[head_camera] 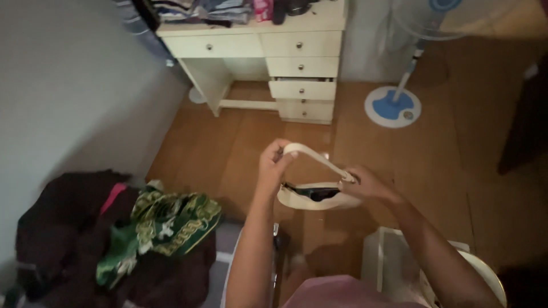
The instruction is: Tidying up a bedroom by picking up tissues, putting away personal items, and folding a prayer mat.
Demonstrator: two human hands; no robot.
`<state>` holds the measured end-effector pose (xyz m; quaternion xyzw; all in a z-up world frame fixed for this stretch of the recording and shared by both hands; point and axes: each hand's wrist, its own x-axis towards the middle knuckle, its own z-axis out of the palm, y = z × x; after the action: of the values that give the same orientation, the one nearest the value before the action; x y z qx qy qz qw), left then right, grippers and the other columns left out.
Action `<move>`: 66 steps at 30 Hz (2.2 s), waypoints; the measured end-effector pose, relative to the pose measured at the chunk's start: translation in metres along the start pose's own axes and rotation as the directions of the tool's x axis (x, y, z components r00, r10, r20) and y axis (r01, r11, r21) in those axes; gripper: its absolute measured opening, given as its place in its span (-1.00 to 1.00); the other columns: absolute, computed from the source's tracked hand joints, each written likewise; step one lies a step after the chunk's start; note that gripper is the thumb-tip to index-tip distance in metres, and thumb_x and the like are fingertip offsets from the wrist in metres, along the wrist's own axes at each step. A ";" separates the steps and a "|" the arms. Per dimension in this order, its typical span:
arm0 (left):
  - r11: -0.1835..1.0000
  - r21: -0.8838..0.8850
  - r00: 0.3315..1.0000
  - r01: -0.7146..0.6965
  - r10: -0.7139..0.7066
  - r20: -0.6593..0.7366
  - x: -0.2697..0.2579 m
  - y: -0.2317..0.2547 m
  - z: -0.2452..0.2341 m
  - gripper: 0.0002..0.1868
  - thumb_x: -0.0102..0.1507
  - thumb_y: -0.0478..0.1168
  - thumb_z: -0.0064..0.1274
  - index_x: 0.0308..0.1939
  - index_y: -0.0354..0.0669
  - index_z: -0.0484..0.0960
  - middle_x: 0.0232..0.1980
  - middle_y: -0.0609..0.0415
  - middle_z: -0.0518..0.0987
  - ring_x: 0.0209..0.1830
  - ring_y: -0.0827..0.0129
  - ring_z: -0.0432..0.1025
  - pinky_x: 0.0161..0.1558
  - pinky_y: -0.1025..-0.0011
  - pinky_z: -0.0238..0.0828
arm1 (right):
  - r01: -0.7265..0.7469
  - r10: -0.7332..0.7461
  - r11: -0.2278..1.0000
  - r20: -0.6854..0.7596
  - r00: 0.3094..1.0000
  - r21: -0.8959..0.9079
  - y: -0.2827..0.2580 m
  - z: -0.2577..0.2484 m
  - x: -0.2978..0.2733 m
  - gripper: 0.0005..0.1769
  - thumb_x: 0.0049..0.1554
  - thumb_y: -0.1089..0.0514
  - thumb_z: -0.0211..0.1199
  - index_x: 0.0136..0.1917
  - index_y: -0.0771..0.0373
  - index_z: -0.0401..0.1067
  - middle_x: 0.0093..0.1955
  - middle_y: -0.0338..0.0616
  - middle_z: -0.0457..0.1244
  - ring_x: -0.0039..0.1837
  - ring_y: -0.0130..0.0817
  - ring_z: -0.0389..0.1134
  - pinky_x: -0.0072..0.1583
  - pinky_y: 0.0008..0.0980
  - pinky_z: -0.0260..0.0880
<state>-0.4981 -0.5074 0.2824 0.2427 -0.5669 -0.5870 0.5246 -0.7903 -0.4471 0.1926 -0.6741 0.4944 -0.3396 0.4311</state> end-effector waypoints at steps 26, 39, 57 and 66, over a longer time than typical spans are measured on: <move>0.921 0.346 0.978 -0.182 0.206 -0.036 0.493 -0.043 -0.088 -0.54 0.33 -0.23 0.15 0.31 -0.17 0.53 0.20 0.03 0.50 0.14 0.29 0.34 0.06 0.36 0.28 | -0.268 0.301 0.950 -0.694 0.654 0.160 0.013 -0.153 0.338 -0.50 0.04 0.06 0.40 0.19 0.30 0.42 0.02 -0.02 0.38 0.00 -0.26 0.43 0.01 -0.22 0.46; 0.905 0.418 0.934 -0.080 0.214 -0.286 0.606 -0.166 -0.118 -0.57 0.32 -0.28 0.13 0.29 -0.17 0.52 0.22 0.08 0.54 0.19 0.34 0.40 0.13 0.41 0.38 | -0.044 -0.132 0.988 -0.964 0.232 -0.146 0.099 -0.346 0.619 -0.59 0.06 0.14 0.44 0.07 0.39 0.38 0.04 0.13 0.27 0.06 0.09 0.32 0.12 -0.03 0.33; 0.947 0.302 0.869 0.109 0.056 -0.492 0.617 -0.169 -0.136 -0.67 0.37 -0.23 0.02 0.21 -0.17 0.53 0.18 0.14 0.56 0.17 0.42 0.45 0.20 0.41 0.39 | -0.135 -0.362 0.913 -0.918 0.159 -0.384 0.176 -0.394 0.782 -0.39 0.11 0.14 0.53 0.29 0.39 0.29 0.22 0.20 0.17 0.28 0.20 0.19 0.30 0.07 0.21; 0.940 0.310 0.702 0.142 0.125 -0.701 0.527 -0.200 -0.201 -0.68 0.39 -0.23 0.03 0.22 -0.19 0.57 0.14 0.08 0.56 0.15 0.38 0.44 0.22 0.38 0.37 | -0.028 -0.638 0.745 -0.724 0.263 -0.666 0.114 -0.401 0.723 -0.33 0.34 0.08 0.30 0.53 0.39 0.08 0.49 0.15 -0.06 0.49 0.15 0.06 0.48 0.08 0.11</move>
<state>-0.5644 -1.0979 0.2138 0.5398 -0.4117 -0.3426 0.6494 -0.9847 -1.2554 0.2700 -0.5321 0.5719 -0.5805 -0.2300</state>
